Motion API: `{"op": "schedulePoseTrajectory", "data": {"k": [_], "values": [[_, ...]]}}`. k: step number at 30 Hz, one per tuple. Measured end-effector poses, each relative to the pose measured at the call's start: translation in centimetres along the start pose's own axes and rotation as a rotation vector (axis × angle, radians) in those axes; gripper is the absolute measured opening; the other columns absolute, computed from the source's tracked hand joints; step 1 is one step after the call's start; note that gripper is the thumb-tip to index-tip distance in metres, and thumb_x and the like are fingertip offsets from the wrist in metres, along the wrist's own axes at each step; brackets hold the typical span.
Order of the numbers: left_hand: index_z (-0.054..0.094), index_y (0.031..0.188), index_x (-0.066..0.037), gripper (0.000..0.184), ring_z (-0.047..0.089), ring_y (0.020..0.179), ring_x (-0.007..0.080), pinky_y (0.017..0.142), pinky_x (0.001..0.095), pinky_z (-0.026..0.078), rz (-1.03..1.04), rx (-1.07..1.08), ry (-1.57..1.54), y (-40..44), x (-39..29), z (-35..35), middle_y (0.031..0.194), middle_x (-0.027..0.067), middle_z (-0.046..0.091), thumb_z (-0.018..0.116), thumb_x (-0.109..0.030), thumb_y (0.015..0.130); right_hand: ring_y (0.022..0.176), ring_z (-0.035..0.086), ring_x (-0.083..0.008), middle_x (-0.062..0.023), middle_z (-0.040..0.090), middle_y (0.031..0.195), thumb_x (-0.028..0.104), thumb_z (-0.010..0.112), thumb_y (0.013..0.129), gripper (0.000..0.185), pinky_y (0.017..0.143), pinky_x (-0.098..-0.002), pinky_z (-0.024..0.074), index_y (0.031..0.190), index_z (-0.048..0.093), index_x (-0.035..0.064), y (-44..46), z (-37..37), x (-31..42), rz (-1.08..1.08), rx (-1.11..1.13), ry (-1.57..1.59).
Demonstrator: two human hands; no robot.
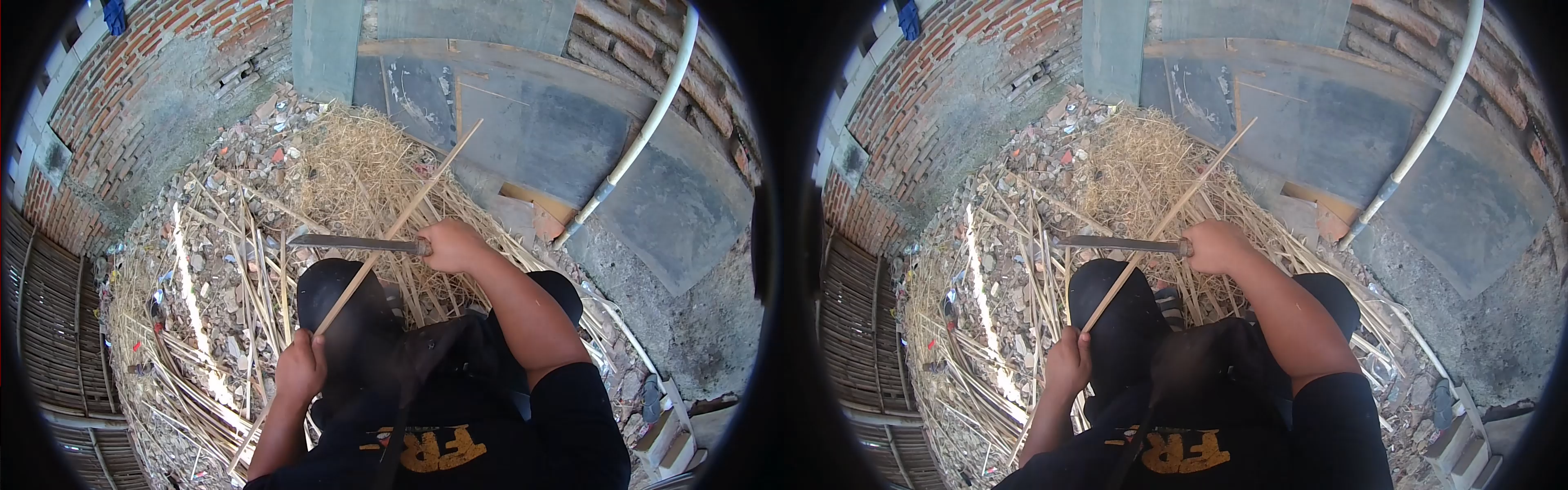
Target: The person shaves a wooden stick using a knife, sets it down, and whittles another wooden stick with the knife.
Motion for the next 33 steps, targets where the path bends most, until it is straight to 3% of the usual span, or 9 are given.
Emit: {"op": "schedulePoseTrajectory", "data": {"k": [2,6,16,20,26,33], "values": [[0.056,0.108,-0.001,0.030,0.066,0.074,0.0538,0.067,0.0632,0.050,0.003,0.019,0.007,-0.4,0.4,-0.1,0.077,0.0304,0.068,0.051,-0.031,0.108,0.099,0.071,-0.0381,-0.0191,0.075,0.101,0.025,0.073,0.081,0.032,0.088,-0.0485,0.0560,0.110,0.076,0.0117,1.5,1.0,-2.0,0.047,0.062,0.089],[0.055,0.106,-0.002,0.030,0.066,0.075,0.0537,0.067,0.0630,0.050,-0.029,0.039,0.061,0.1,0.9,0.0,0.077,0.0304,0.067,0.051,-0.032,0.108,0.100,0.071,-0.0387,-0.0222,0.075,0.105,0.025,0.074,0.082,0.038,0.090,-0.0460,0.0561,0.113,0.074,0.0030,2.9,-0.5,-6.5,0.173,-0.166,0.224],[0.055,0.099,-0.003,0.031,0.065,0.072,0.0535,0.066,0.0625,0.049,0.065,0.057,0.021,0.9,0.3,0.2,0.073,0.0294,0.066,0.049,-0.033,0.108,0.093,0.072,-0.0382,-0.0181,0.074,0.093,0.026,0.072,0.080,0.026,0.083,-0.0502,0.0559,0.098,0.075,0.0085,-0.7,0.2,1.6,-0.046,-0.046,-0.016],[0.056,0.099,-0.004,0.032,0.065,0.072,0.0528,0.067,0.0623,0.050,0.014,0.014,0.078,0.4,0.9,0.3,0.074,0.0285,0.066,0.049,-0.034,0.108,0.095,0.072,-0.0381,-0.0204,0.075,0.097,0.025,0.074,0.080,0.030,0.086,-0.0478,0.0571,0.102,0.075,0.0050,2.3,0.4,-5.1,0.129,-0.036,0.255],[0.055,0.099,-0.004,0.033,0.066,0.075,0.0533,0.069,0.0630,0.050,0.029,0.054,0.101,0.8,1.4,0.0,0.075,0.0292,0.066,0.048,-0.034,0.109,0.097,0.072,-0.0381,-0.0206,0.075,0.100,0.024,0.073,0.081,0.031,0.089,-0.0483,0.0571,0.105,0.075,0.0047,1.6,-0.5,-4.9,0.111,-0.207,0.119],[0.055,0.097,-0.003,0.034,0.065,0.075,0.0539,0.068,0.0630,0.049,0.045,0.075,0.022,1.1,0.9,0.5,0.074,0.0295,0.066,0.049,-0.034,0.109,0.096,0.072,-0.0391,-0.0182,0.076,0.101,0.024,0.071,0.080,0.031,0.086,-0.0486,0.0574,0.108,0.075,0.0116,-0.1,-0.4,-0.6,0.024,-0.022,0.008]]}}
Point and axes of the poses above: each hand's wrist, its own y-axis towards the middle knuckle, its own z-axis out of the palm, x = y × z, the point moved 10 cm from there along y, towards the middle knuckle
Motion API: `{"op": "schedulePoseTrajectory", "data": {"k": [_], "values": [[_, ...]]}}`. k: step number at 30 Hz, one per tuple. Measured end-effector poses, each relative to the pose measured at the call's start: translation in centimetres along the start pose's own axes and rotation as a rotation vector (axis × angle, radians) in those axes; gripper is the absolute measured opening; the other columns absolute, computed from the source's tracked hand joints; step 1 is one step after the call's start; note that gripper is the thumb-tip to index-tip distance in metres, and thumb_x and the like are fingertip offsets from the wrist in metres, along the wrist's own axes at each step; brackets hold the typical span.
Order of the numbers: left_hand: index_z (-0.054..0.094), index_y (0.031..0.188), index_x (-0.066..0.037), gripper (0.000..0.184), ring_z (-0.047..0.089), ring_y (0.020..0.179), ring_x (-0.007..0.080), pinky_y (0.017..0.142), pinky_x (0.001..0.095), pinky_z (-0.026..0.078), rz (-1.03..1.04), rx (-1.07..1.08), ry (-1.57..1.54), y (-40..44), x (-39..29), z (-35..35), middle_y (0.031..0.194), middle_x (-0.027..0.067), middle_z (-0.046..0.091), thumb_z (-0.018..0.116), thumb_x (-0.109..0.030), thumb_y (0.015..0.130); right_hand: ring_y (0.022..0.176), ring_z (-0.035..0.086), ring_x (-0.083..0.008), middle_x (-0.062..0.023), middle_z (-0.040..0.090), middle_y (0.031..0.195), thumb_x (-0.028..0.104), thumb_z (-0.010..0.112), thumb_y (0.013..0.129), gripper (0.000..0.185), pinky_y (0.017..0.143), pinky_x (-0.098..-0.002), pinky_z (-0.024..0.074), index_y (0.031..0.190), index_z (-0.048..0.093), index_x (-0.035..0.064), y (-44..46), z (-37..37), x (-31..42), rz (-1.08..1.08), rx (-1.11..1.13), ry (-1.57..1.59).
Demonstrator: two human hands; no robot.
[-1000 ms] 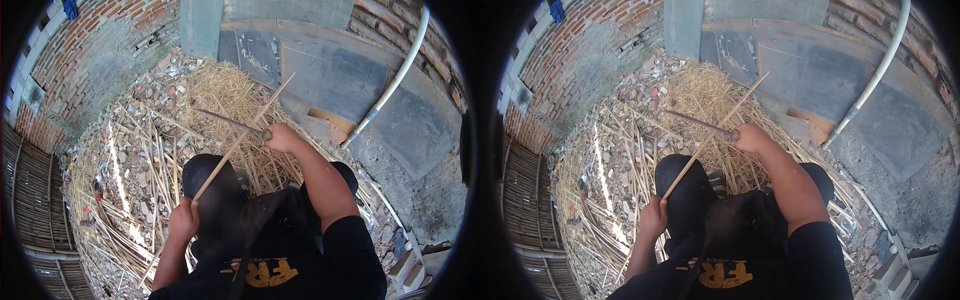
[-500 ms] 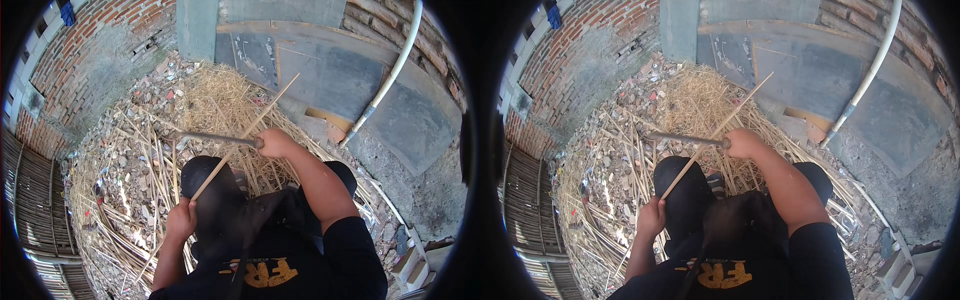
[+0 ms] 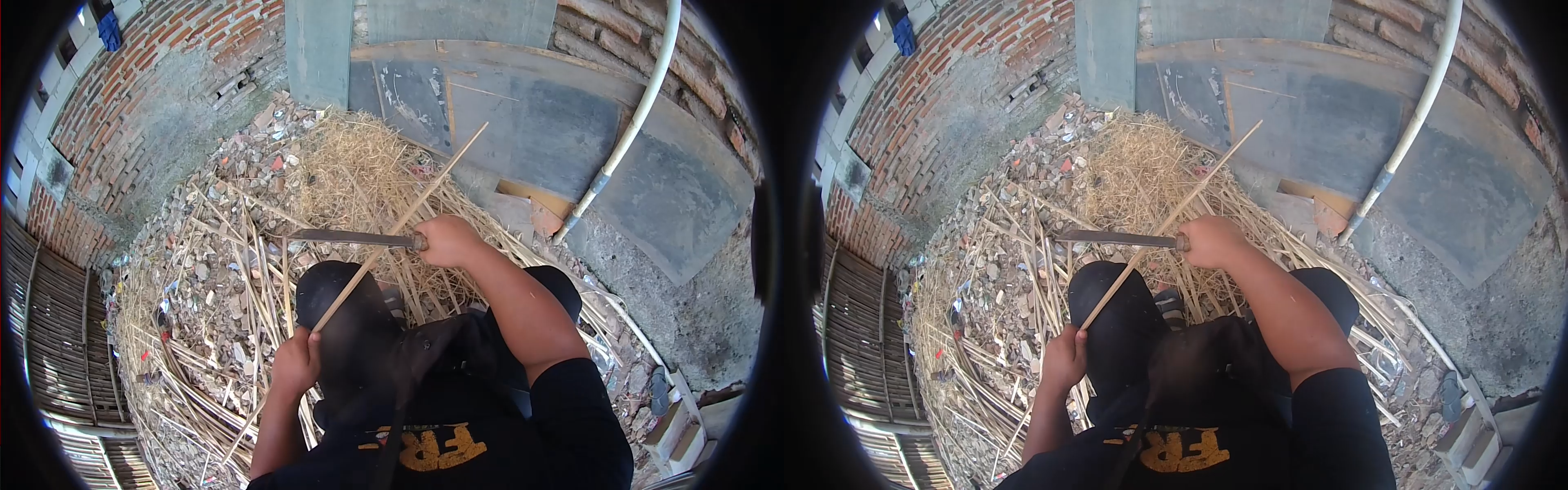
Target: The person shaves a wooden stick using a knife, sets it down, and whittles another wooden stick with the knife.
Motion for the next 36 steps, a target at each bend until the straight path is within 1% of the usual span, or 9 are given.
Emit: {"op": "schedulePoseTrajectory", "data": {"k": [2,5,8,11,19,22,25,31,36], "values": [[0.056,0.096,-0.003,0.034,0.065,0.075,0.0541,0.068,0.0628,0.049,-0.022,-0.016,0.021,0.0,0.3,0.1,0.074,0.0296,0.065,0.049,-0.034,0.109,0.096,0.072,-0.0393,-0.0185,0.076,0.101,0.024,0.071,0.079,0.033,0.086,-0.0485,0.0572,0.109,0.074,0.0098,1.1,0.2,-1.7,0.033,0.037,0.075],[0.056,0.096,-0.003,0.034,0.064,0.074,0.0542,0.068,0.0625,0.049,-0.037,-0.040,0.042,-0.3,0.4,-0.1,0.074,0.0296,0.065,0.049,-0.034,0.109,0.096,0.072,-0.0393,-0.0202,0.075,0.101,0.023,0.070,0.079,0.034,0.087,-0.0479,0.0566,0.108,0.074,0.0061,3.7,0.5,-8.0,0.167,-0.174,0.267],[0.056,0.096,-0.003,0.034,0.064,0.074,0.0538,0.067,0.0621,0.049,-0.001,-0.039,0.024,-0.3,0.7,-0.6,0.074,0.0292,0.065,0.049,-0.034,0.109,0.097,0.072,-0.0397,-0.0226,0.074,0.101,0.022,0.070,0.080,0.034,0.088,-0.0472,0.0563,0.108,0.073,0.0030,3.1,-0.6,-7.1,0.136,-0.236,0.139],[0.056,0.096,-0.003,0.034,0.064,0.073,0.0535,0.066,0.0617,0.048,0.026,-0.030,-0.011,-0.1,0.8,-0.2,0.073,0.0288,0.065,0.049,-0.033,0.109,0.098,0.071,-0.0401,-0.0234,0.074,0.101,0.022,0.069,0.080,0.034,0.090,-0.0475,0.0564,0.108,0.073,0.0024,2.2,-1.0,-5.4,0.117,-0.184,0.240],[0.056,0.095,-0.003,0.031,0.063,0.074,0.0534,0.066,0.0611,0.047,0.033,-0.036,-0.067,0.0,-0.1,-0.2,0.072,0.0286,0.064,0.051,-0.030,0.108,0.095,0.072,-0.0369,-0.0151,0.074,0.092,0.022,0.072,0.079,0.020,0.084,-0.0490,0.0571,0.096,0.074,0.0124,-1.0,-0.4,2.5,-0.073,-0.017,-0.070],[0.056,0.094,-0.002,0.032,0.063,0.074,0.0534,0.066,0.0612,0.047,0.028,-0.047,-0.066,0.0,0.6,0.0,0.072,0.0286,0.064,0.050,-0.031,0.108,0.096,0.072,-0.0370,-0.0161,0.074,0.094,0.023,0.073,0.080,0.021,0.085,-0.0491,0.0569,0.097,0.075,0.0124,-0.3,-0.6,2.4,-0.112,-0.032,-0.014],[0.056,0.093,-0.002,0.034,0.063,0.074,0.0535,0.066,0.0612,0.047,0.021,-0.057,-0.049,0.1,0.8,0.2,0.072,0.0287,0.064,0.050,-0.031,0.109,0.098,0.071,-0.0372,-0.0186,0.074,0.097,0.026,0.074,0.081,0.026,0.087,-0.0484,0.0566,0.102,0.076,0.0105,1.9,-0.2,-2.1,0.059,-0.062,0.238],[0.055,0.090,-0.002,0.035,0.063,0.072,0.0531,0.065,0.0603,0.047,0.033,-0.076,-0.049,0.1,0.3,-0.2,0.071,0.0283,0.064,0.050,-0.031,0.109,0.091,0.071,-0.0395,-0.0214,0.074,0.095,0.030,0.078,0.083,0.034,0.082,-0.0459,0.0561,0.106,0.075,0.0055,2.0,-0.8,-3.7,0.021,-0.197,0.173],[0.055,0.090,-0.002,0.034,0.063,0.069,0.0523,0.062,0.0588,0.047,0.048,-0.074,-0.073,0.1,-0.3,-0.2,0.068,0.0278,0.063,0.050,-0.030,0.109,0.097,0.072,-0.0377,-0.0200,0.074,0.096,0.023,0.072,0.080,0.027,0.085,-0.0489,0.0569,0.103,0.074,0.0092,-0.1,-1.5,-0.9,0.031,-0.110,0.138]]}}
Point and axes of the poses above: each hand's wrist, its own y-axis towards the middle knuckle, its own z-axis out of the palm, x = y × z, the point moved 10 cm from there along y, towards the middle knuckle
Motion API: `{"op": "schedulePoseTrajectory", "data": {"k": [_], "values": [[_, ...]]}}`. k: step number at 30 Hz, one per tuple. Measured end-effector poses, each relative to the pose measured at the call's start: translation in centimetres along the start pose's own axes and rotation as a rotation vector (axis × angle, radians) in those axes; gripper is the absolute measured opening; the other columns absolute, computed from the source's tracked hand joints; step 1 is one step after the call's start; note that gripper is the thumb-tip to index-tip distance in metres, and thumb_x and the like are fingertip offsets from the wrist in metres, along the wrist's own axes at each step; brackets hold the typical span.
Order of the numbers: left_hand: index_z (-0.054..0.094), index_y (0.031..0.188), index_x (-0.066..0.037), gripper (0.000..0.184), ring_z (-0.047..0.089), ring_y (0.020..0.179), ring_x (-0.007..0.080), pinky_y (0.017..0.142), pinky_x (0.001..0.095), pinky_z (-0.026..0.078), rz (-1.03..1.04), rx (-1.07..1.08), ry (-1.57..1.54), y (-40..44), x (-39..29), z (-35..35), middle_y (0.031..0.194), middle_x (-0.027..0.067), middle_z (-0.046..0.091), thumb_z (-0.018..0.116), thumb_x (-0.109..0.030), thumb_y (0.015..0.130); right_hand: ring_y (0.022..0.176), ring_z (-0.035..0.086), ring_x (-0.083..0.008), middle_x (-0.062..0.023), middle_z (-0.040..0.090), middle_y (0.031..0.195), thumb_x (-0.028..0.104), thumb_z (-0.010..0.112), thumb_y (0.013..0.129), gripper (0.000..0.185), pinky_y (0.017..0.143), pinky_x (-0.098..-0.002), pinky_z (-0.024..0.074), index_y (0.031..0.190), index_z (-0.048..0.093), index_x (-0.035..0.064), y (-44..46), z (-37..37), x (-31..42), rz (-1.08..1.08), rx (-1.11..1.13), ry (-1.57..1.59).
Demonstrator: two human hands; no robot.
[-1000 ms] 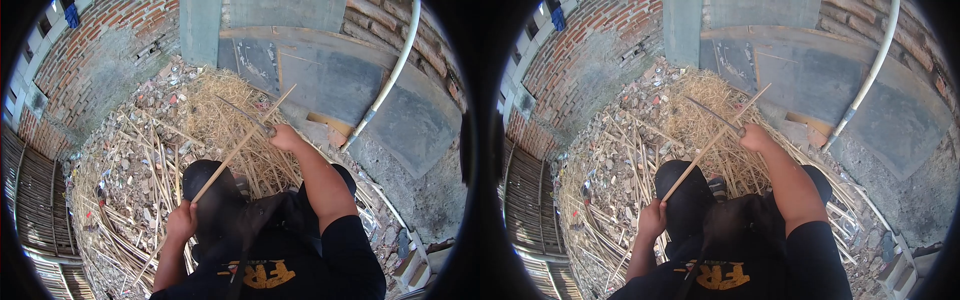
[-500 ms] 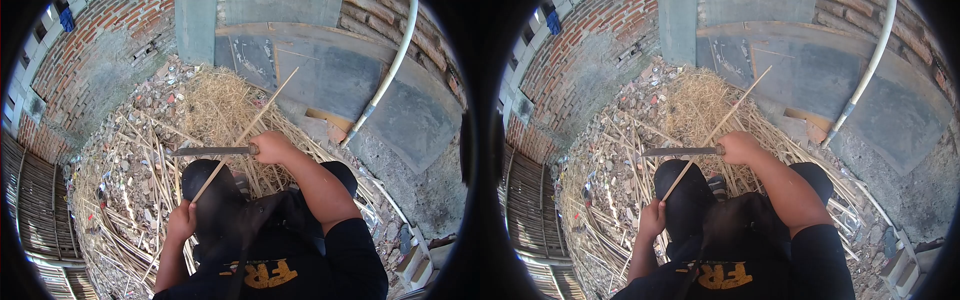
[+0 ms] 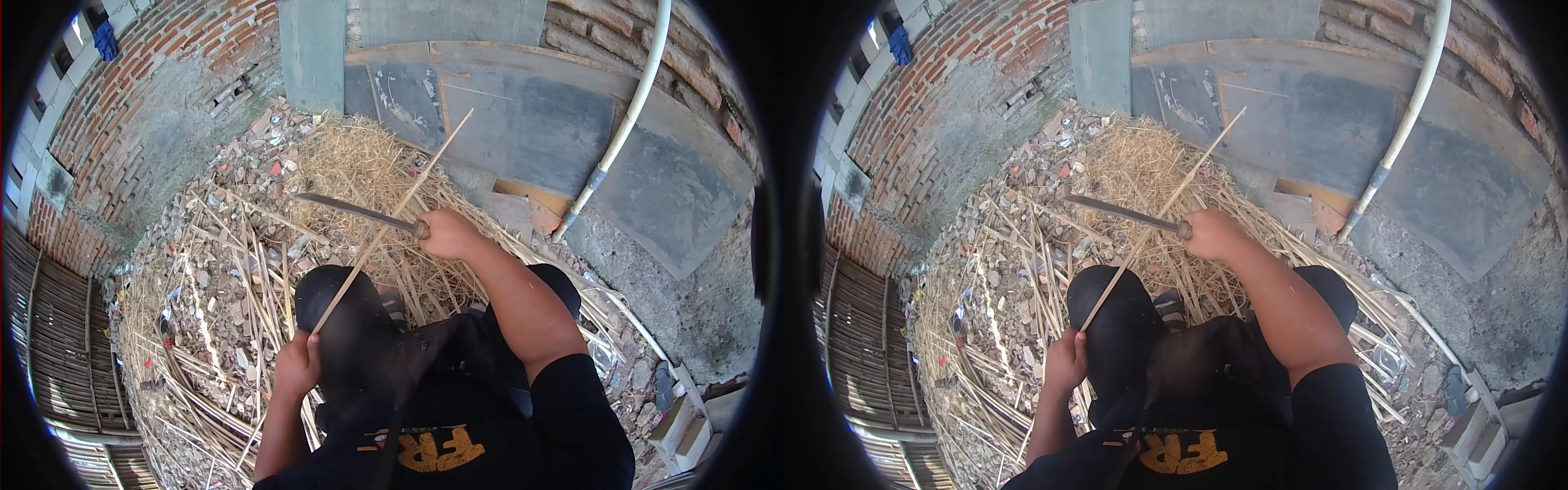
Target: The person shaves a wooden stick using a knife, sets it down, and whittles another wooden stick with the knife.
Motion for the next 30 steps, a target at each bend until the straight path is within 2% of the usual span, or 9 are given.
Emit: {"op": "schedulePoseTrajectory", "data": {"k": [4,7,10,11,14,15,21,24,30], "values": [[0.056,0.090,-0.002,0.034,0.063,0.069,0.0523,0.063,0.0590,0.047,-0.005,0.003,0.004,0.0,-0.1,-0.1,0.069,0.0279,0.063,0.050,-0.029,0.109,0.094,0.072,-0.0376,-0.0176,0.074,0.093,0.020,0.069,0.080,0.019,0.082,-0.0505,0.0571,0.097,0.074,0.0138,-0.6,1.5,2.9,-0.132,0.054,-0.187],[0.057,0.091,-0.002,0.033,0.064,0.070,0.0522,0.063,0.0593,0.048,-0.005,0.001,0.012,-0.1,0.5,0.0,0.069,0.0280,0.063,0.050,-0.029,0.109,0.093,0.072,-0.0373,-0.0169,0.074,0.093,0.021,0.069,0.080,0.020,0.081,-0.0502,0.0570,0.098,0.074,0.0149,-0.6,1.2,3.6,-0.122,0.069,-0.179],[0.057,0.093,-0.002,0.032,0.064,0.071,0.0524,0.064,0.0597,0.048,-0.003,-0.010,0.033,-0.1,0.4,0.1,0.070,0.0280,0.064,0.050,-0.030,0.108,0.094,0.072,-0.0370,-0.0168,0.074,0.093,0.022,0.070,0.080,0.024,0.082,-0.0489,0.0568,0.101,0.074,0.0126,1.7,1.1,-0.9,0.004,-0.024,0.035],[0.058,0.094,-0.002,0.032,0.064,0.071,0.0525,0.064,0.0599,0.048,-0.008,-0.009,0.045,-0.2,0.4,0.0,0.070,0.0280,0.064,0.050,-0.030,0.108,0.094,0.072,-0.0370,-0.0178,0.074,0.095,0.025,0.071,0.080,0.029,0.083,-0.0474,0.0566,0.104,0.074,0.0083,2.6,0.8,-2.7,0.023,-0.062,0.036],[0.057,0.094,-0.002,0.032,0.064,0.072,0.0528,0.065,0.0605,0.049,-0.023,-0.008,0.071,-0.2,0.6,0.0,0.071,0.0283,0.064,0.051,-0.030,0.108,0.093,0.071,-0.0381,-0.0189,0.075,0.098,0.026,0.072,0.080,0.034,0.084,-0.0462,0.0566,0.107,0.074,0.0056,3.1,0.1,-6.2,0.105,-0.098,0.132],[0.057,0.094,-0.002,0.032,0.064,0.072,0.0529,0.065,0.0607,0.048,-0.025,-0.006,0.078,-0.2,0.7,0.1,0.071,0.0285,0.065,0.051,-0.030,0.108,0.093,0.071,-0.0387,-0.0197,0.075,0.099,0.027,0.073,0.079,0.039,0.085,-0.0455,0.0564,0.110,0.074,0.0046,2.9,-0.4,-6.0,0.087,-0.122,0.064],[0.055,0.092,-0.002,0.032,0.064,0.071,0.0535,0.064,0.0614,0.048,-0.014,0.008,0.046,0.1,0.4,0.1,0.070,0.0291,0.064,0.052,-0.029,0.107,0.098,0.071,-0.0386,-0.0209,0.075,0.103,0.025,0.073,0.080,0.039,0.088,-0.0449,0.0565,0.113,0.074,0.0042,2.0,-0.7,-5.0,0.116,-0.130,0.132],[0.055,0.091,-0.002,0.032,0.064,0.070,0.0532,0.064,0.0609,0.048,-0.003,-0.006,0.042,0.0,0.5,0.2,0.070,0.0289,0.063,0.052,-0.029,0.107,0.099,0.071,-0.0380,-0.0202,0.075,0.103,0.025,0.073,0.080,0.037,0.088,-0.0456,0.0566,0.111,0.073,0.0040,1.9,-0.8,-3.7,0.031,-0.138,0.102],[0.055,0.091,-0.002,0.031,0.064,0.069,0.0525,0.063,0.0603,0.048,0.003,0.000,0.051,0.0,0.2,0.0,0.069,0.0285,0.063,0.052,-0.028,0.107,0.097,0.071,-0.0370,-0.0173,0.074,0.097,0.023,0.072,0.080,0.031,0.085,-0.0480,0.0566,0.109,0.075,0.0100,1.0,1.4,-0.5,-0.063,0.017,-0.003]]}}
Point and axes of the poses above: each hand's wrist, its own y-axis towards the middle knuckle, its own z-axis out of the palm, x = y × z, the point moved 10 cm from there along y, towards the middle knuckle
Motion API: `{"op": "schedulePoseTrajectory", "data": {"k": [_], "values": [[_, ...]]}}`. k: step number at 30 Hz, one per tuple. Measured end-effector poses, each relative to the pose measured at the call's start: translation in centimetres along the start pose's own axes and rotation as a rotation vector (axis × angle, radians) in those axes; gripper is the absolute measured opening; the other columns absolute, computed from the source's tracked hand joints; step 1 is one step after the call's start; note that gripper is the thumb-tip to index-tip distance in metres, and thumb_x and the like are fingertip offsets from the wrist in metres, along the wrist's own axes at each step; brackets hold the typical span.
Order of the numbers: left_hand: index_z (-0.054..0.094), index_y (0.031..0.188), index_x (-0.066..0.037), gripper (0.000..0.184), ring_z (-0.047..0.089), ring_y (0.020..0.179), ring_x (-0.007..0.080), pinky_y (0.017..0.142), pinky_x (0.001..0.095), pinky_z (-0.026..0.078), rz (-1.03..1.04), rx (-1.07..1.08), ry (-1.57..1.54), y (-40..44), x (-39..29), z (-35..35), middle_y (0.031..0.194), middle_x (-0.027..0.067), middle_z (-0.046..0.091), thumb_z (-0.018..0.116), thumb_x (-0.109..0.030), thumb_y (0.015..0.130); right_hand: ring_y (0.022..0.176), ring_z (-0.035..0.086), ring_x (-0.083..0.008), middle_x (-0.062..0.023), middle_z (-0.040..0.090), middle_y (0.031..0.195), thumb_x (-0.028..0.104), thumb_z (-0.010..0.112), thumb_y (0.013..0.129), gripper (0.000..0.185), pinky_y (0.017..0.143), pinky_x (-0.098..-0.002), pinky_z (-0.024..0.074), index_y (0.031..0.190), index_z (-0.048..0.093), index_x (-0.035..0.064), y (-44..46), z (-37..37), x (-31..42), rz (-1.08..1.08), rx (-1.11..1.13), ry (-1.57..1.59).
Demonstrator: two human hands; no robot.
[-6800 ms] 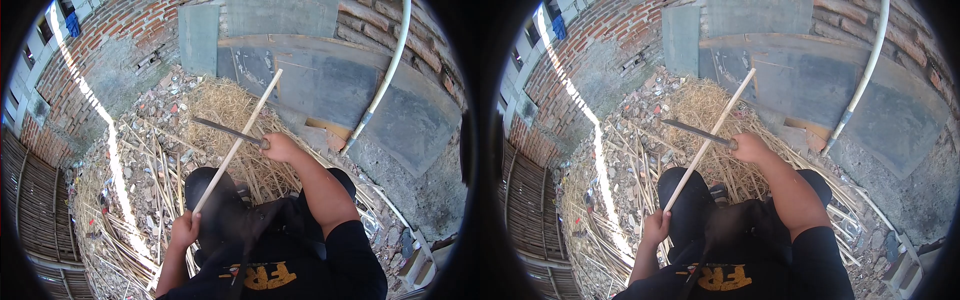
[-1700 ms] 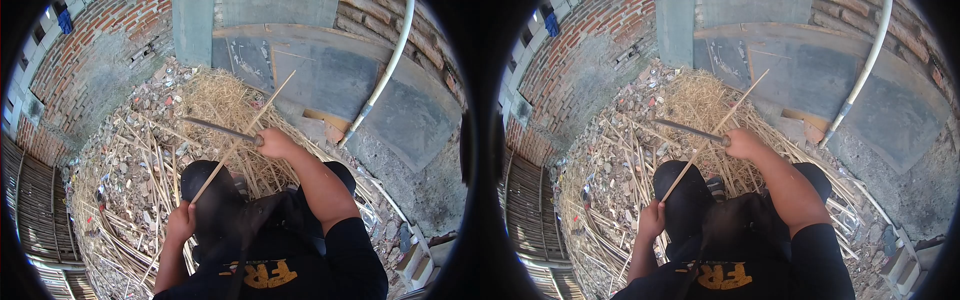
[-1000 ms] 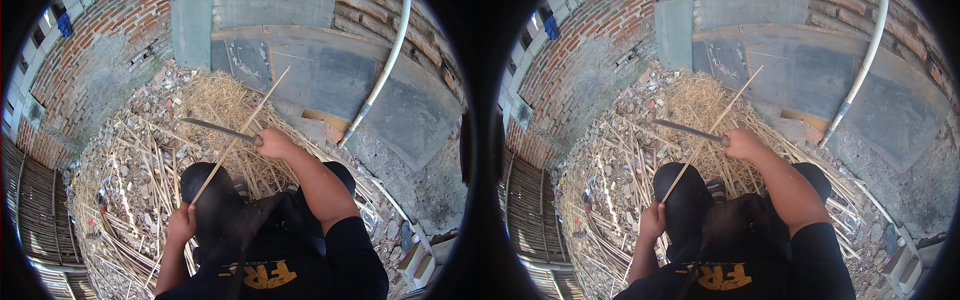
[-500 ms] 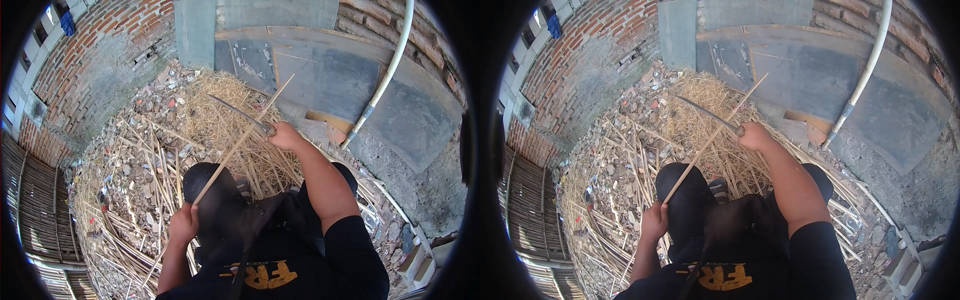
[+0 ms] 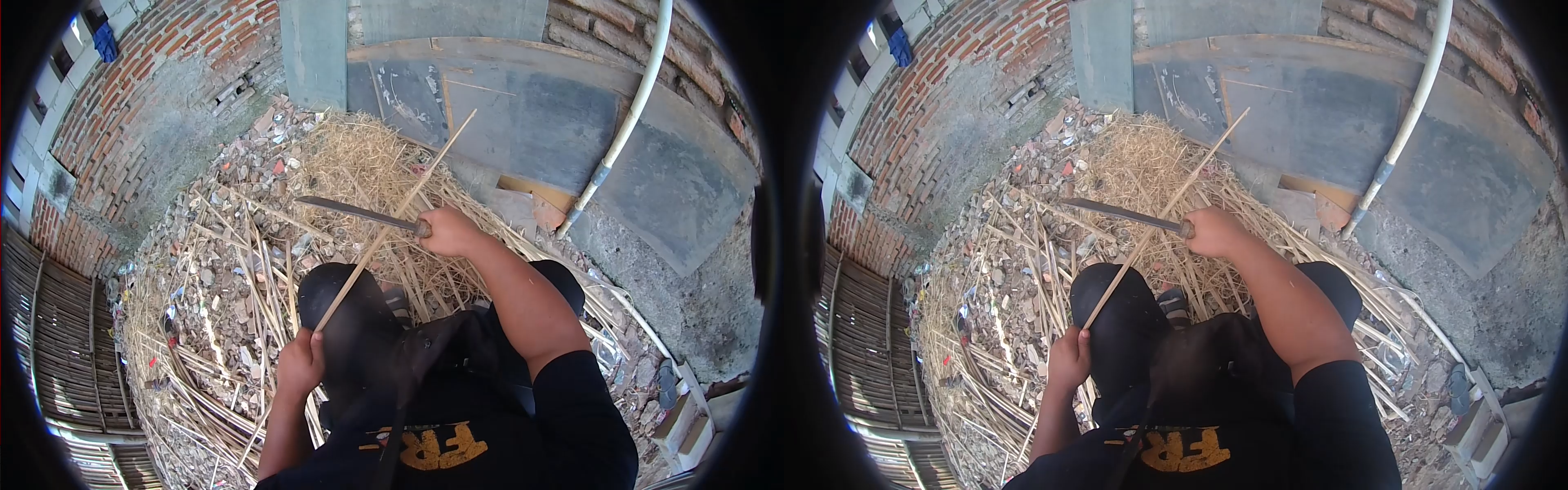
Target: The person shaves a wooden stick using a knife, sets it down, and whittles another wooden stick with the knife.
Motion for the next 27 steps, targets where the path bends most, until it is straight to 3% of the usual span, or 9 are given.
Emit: {"op": "schedulePoseTrajectory", "data": {"k": [6,12,15,27], "values": [[0.054,0.090,-0.002,0.031,0.064,0.068,0.0523,0.062,0.0601,0.048,-0.002,-0.015,-0.009,-0.07,0.08,0.07,0.068,0.0281,0.063,0.053,-0.028,0.107,0.093,0.071,-0.0368,-0.0155,0.073,0.093,0.023,0.073,0.081,0.024,0.081,-0.0494,0.0562,0.103,0.075,0.0136,0.16,0.48,0.20,-0.004,0.028,0.030],[0.054,0.089,-0.002,0.032,0.064,0.068,0.0521,0.063,0.0603,0.048,-0.009,-0.033,0.001,-0.10,-0.40,-0.27,0.069,0.0282,0.064,0.054,-0.029,0.107,0.094,0.072,-0.0366,-0.0158,0.074,0.094,0.024,0.074,0.080,0.028,0.082,-0.0489,0.0562,0.105,0.075,0.0112,-0.15,0.09,0.26,-0.004,0.016,0.010],[0.055,0.088,-0.002,0.032,0.064,0.069,0.0521,0.063,0.0602,0.048,-0.014,-0.039,-0.006,-0.12,-0.37,-0.23,0.069,0.0282,0.064,0.054,-0.029,0.106,0.081,0.070,-0.0371,-0.0166,0.072,0.083,0.028,0.077,0.084,0.021,0.076,-0.0472,0.0544,0.092,0.073,0.0090,0.17,0.18,0.06,-0.060,-0.048,0.046],[0.054,0.088,-0.003,0.034,0.064,0.069,0.0527,0.063,0.0610,0.048,-0.007,-0.052,0.030,-0.09,0.18,0.17,0.070,0.0283,0.064,0.054,-0.031,0.107,0.082,0.070,-0.0381,-0.0176,0.071,0.083,0.029,0.077,0.084,0.024,0.076,-0.0485,0.0540,0.093,0.072,0.0077,0.28,0.30,0.17,-0.092,-0.037,0.036]]}}
Point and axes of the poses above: each hand's wrist, its own y-axis towards the middle knuckle, its own z-axis out of the palm, x = y × z, the point moved 10 cm from there along y, towards the middle knuckle
